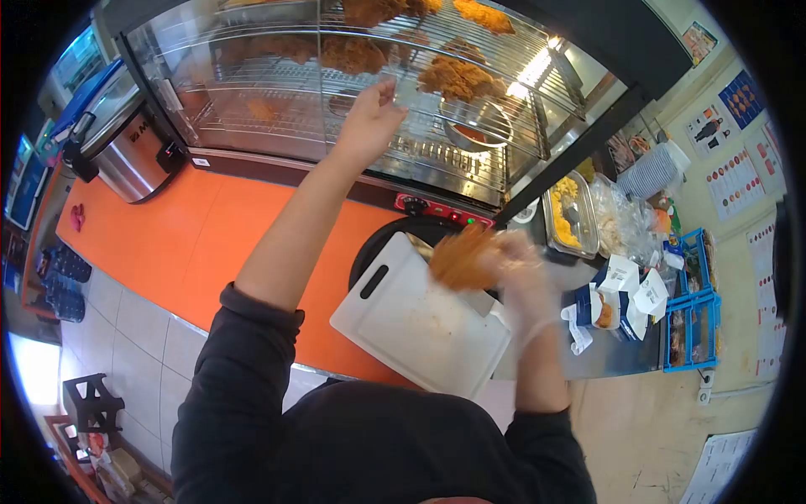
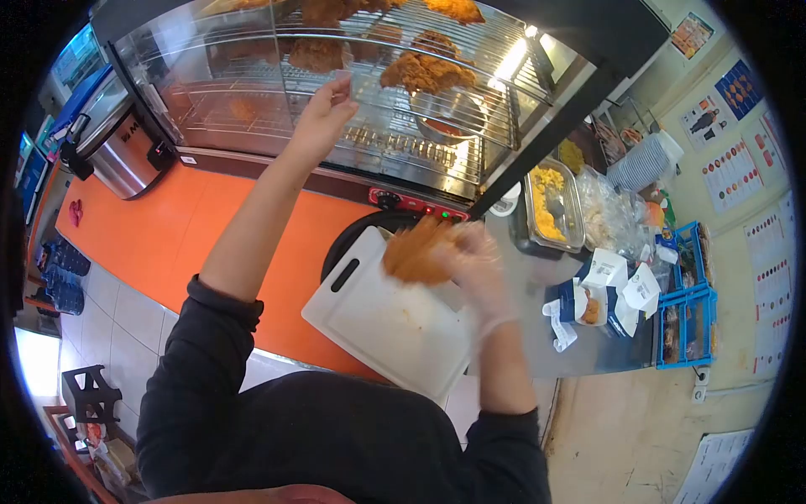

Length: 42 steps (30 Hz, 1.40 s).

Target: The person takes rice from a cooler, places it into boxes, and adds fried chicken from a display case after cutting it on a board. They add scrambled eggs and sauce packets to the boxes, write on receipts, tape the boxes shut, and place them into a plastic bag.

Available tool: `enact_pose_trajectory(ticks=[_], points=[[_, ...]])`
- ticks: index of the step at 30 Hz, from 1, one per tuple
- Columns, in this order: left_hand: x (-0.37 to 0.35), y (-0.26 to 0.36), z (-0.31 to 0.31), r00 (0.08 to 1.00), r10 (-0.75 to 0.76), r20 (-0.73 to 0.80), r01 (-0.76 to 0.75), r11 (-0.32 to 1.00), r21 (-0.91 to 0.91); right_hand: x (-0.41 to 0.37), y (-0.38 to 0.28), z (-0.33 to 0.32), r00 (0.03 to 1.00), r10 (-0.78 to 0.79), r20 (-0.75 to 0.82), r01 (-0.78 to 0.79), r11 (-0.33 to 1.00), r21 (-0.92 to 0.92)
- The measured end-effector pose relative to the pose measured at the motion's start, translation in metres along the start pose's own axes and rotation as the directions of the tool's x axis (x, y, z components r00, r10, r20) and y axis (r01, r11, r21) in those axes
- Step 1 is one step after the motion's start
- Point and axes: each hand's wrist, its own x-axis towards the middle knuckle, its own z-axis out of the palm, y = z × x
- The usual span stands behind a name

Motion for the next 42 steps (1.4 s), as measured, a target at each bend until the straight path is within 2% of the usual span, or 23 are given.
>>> enact_pose_trajectory(ticks=[1,2,3,4,6,7,9,10,11,13,17,19,20,22,24,25,28,31,34,37,40,42], points=[[-0.004,0.003,0.004,1.0,-0.019,-0.019,0.019,0.999,-0.033,-0.018,0.013,0.017,0.995,-0.098,0.027,0.099,0.878,-0.468],[-0.006,0.01,0.007,0.999,-0.041,-0.03,0.039,0.997,-0.062,-0.024,0.066,0.025,0.996,-0.034,0.088,0.046,0.989,-0.139],[-0.008,0.016,0.01,0.997,-0.065,-0.035,0.061,0.994,-0.089,-0.03,0.102,0.032,0.984,0.136,0.111,-0.126,0.987,-0.099],[-0.007,0.017,0.013,0.998,-0.065,0.007,0.065,0.996,-0.067,-0.032,0.113,0.032,0.995,0.067,0.08,-0.038,0.945,-0.324],[-0.008,0.019,0.018,0.992,-0.095,0.082,0.097,0.995,-0.024,-0.035,0.124,0.032,0.995,-0.052,0.089,0.1,0.691,-0.716],[-0.011,0.023,0.026,0.994,-0.068,0.087,0.06,0.994,0.096,-0.04,0.121,0.025,0.976,-0.197,0.093,0.184,0.52,-0.834],[-0.027,0.021,0.047,0.983,-0.021,0.184,-0.007,0.989,0.149,-0.046,0.117,-0.002,0.936,-0.321,0.146,0.279,0.42,-0.864],[-0.023,0.025,0.06,0.972,0.037,0.232,-0.076,0.985,0.158,-0.04,0.093,-0.015,0.998,0.017,0.057,0.05,0.273,-0.961],[-0.019,0.03,0.075,0.956,0.098,0.278,-0.147,0.976,0.161,-0.041,0.101,-0.026,0.999,0.023,0.04,0.035,0.2,-0.979],[-0.017,0.029,0.107,0.952,0.145,0.269,-0.186,0.973,0.133,-0.044,0.129,-0.04,0.999,0.044,0.008,0.006,0.046,-0.999],[-0.032,0.043,0.154,0.942,0.195,0.273,-0.26,0.938,0.228,-0.037,0.134,-0.046,0.997,0.034,-0.075,-0.077,0.072,-0.994],[-0.038,0.048,0.165,0.947,0.124,0.297,-0.211,0.937,0.28,-0.032,0.136,-0.047,0.996,0.067,-0.059,-0.064,0.084,-0.994],[-0.035,0.054,0.166,0.946,0.099,0.308,-0.197,0.932,0.305,-0.034,0.137,-0.047,0.995,0.094,-0.031,-0.045,0.152,-0.987],[-0.035,0.056,0.156,0.915,0.196,0.353,-0.23,0.971,0.058,-0.038,0.137,-0.044,0.99,0.142,0.026,-0.016,0.285,-0.958],[-0.043,0.047,0.134,0.829,0.071,0.555,-0.142,0.986,0.085,-0.054,0.114,-0.031,0.993,0.106,0.054,0.011,0.369,-0.929],[-0.058,0.051,0.113,0.788,-0.029,0.615,-0.089,0.983,0.16,-0.062,0.107,-0.024,0.995,0.08,0.06,0.022,0.411,-0.911],[-0.088,0.041,0.081,0.739,0.052,0.672,-0.332,0.896,0.295,-0.078,0.106,-0.014,0.989,0.12,0.083,0.011,0.504,-0.863],[-0.126,0.026,0.061,0.713,0.095,0.695,-0.464,0.807,0.365,-0.091,0.081,0.02,0.994,0.091,0.061,-0.005,0.593,-0.806],[-0.166,-0.028,0.065,0.667,-0.114,0.736,-0.369,0.808,0.459,-0.089,0.092,0.03,0.992,0.031,0.124,0.098,0.441,-0.892],[-0.186,-0.052,0.065,0.658,-0.165,0.735,-0.33,0.814,0.478,-0.079,0.082,0.038,0.98,0.165,0.115,0.045,0.381,-0.923],[-0.191,-0.058,0.069,0.641,-0.147,0.754,-0.389,0.784,0.484,-0.079,0.097,0.037,0.951,0.252,0.179,0.072,0.383,-0.921],[-0.194,-0.064,0.071,0.646,-0.145,0.75,-0.401,0.771,0.494,-0.073,0.095,0.04,0.917,0.377,0.132,-0.016,0.365,-0.931]])
